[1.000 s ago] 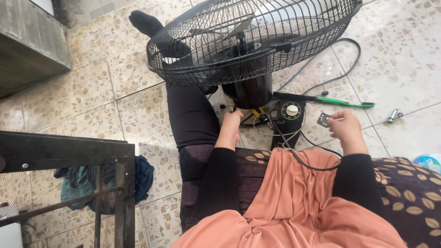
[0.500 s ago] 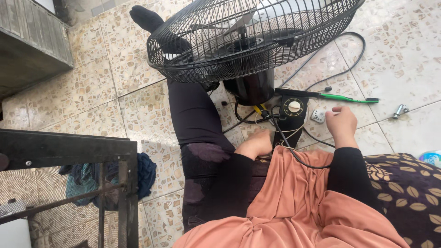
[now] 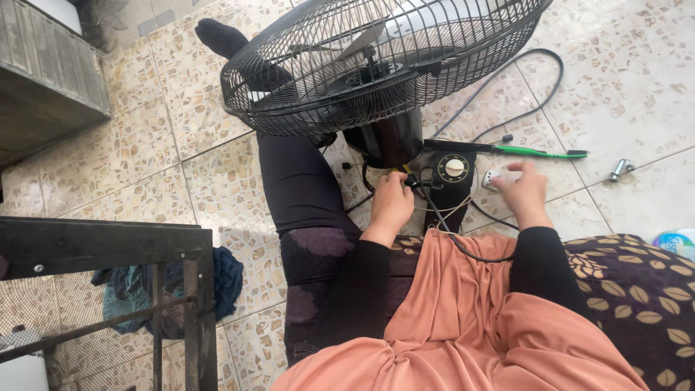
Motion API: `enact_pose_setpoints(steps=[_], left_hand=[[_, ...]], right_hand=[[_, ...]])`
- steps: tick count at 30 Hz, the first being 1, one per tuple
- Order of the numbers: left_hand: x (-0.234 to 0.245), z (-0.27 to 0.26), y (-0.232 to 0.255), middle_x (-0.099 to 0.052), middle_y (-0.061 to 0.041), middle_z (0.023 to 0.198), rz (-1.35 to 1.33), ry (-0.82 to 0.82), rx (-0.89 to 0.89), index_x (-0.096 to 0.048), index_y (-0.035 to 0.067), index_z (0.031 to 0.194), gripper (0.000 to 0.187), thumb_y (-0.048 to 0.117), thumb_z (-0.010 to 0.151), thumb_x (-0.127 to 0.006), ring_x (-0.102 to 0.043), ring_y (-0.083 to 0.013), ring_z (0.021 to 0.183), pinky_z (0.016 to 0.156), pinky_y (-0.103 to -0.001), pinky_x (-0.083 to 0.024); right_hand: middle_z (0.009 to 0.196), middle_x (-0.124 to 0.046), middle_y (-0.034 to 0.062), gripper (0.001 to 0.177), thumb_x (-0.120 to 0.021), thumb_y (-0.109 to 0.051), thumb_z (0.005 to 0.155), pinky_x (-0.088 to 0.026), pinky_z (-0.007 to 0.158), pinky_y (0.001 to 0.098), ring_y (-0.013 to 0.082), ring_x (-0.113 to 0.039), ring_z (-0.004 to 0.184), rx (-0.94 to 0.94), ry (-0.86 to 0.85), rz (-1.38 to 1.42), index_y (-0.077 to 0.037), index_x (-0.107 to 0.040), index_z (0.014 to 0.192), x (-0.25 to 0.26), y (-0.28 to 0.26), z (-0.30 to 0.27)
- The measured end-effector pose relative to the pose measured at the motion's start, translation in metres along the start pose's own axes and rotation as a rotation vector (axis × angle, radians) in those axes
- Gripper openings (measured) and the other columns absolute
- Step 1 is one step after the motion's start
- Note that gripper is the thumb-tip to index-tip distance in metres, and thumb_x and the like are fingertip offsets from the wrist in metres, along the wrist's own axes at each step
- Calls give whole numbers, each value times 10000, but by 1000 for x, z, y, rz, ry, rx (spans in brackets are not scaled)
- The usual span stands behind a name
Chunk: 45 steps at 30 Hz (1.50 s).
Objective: The person sits on the floor and repairs a black pedestal fan. They connect wires to a small white electrical component, insert it into the fan's base, and then reattach the front fan cage, securing it with a screwdriver.
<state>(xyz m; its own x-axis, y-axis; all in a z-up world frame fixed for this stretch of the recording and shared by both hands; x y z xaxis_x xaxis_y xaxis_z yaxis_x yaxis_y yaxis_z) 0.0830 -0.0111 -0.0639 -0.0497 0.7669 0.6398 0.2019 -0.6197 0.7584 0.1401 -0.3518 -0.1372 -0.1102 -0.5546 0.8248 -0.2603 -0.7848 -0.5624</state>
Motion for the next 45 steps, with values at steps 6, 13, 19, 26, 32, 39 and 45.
enact_pose_setpoints(steps=[6, 13, 19, 26, 32, 39, 45], left_hand=[[-9, -1, -8, -612, -205, 1208, 48, 5, -21, -630, 53, 1192, 286, 117, 914, -613, -605, -395, 1125, 959, -458, -491], [-28, -6, -6, -637, -220, 1277, -209, -73, 67, -598, 1, 1269, 492, 383, 962, -642, -648, -356, 1164, 999, -417, -518], [-34, -16, -1, -549, -277, 1348, 56, -283, 158, -566, 25, 1362, 672, 506, 905, -668, -537, -420, 1257, 1043, -470, -449], [10, -16, 25, -619, -209, 1282, 12, -5, 89, -664, 53, 1218, 470, 410, 914, -692, -567, -373, 1235, 1071, -447, -452], [2, -9, 34, -700, -160, 1163, -500, 5, -20, -629, 21, 1267, 446, 296, 931, -728, -672, -242, 1033, 900, -346, -544], [-22, 1, 10, -750, -61, 924, -647, -182, 76, -745, -40, 1095, 355, 263, 912, -770, -659, -120, 821, 730, -274, -524], [-23, 6, 4, -670, -4, 892, -1035, -94, 195, -700, -23, 1102, 266, 202, 969, -751, -557, -82, 757, 669, -250, -452]], right_hand=[[894, -719, 159, 438, -930, -274, 771, -532, 778, 459, 342, -671, 841, 108, -43, -142, -14, -673, 1012, -13, -8, 0], [1026, -671, 74, 266, -625, -165, 1033, -569, 701, 329, 169, -645, 792, -260, -256, 1067, -13, -586, 1248, -5, -38, -11], [1048, -658, 121, 398, -526, -74, 1033, -574, 747, 336, 192, -665, 836, -240, -403, 1127, -10, -478, 1422, 5, -69, -29], [1054, -659, 155, 420, -589, -17, 997, -580, 770, 333, 231, -696, 896, -193, -539, 1126, 70, -427, 1374, 20, -111, -46], [1023, -672, 152, 350, -630, -39, 960, -576, 725, 309, 214, -708, 848, -166, -722, 991, 42, -474, 1263, 26, -159, -77], [988, -688, 120, 297, -640, -151, 976, -603, 695, 305, 194, -733, 783, -30, -746, 908, 44, -547, 1179, 8, -178, -86], [1243, -559, 268, 781, -922, -310, 775, -465, 953, 500, 447, -558, 1134, 307, 238, -98, 84, -496, 1298, 21, -179, -87]])
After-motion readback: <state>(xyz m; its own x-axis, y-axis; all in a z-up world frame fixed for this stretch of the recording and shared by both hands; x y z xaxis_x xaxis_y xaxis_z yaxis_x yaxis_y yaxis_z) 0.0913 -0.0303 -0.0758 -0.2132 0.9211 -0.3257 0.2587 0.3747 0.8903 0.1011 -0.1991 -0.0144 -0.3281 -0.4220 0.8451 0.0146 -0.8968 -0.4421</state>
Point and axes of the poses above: each hand's wrist, its own z-axis towards the middle knuckle, its own x-axis out of the back of the hand, y = z × x, the point moved 7 cm from there along z, towards the middle knuckle
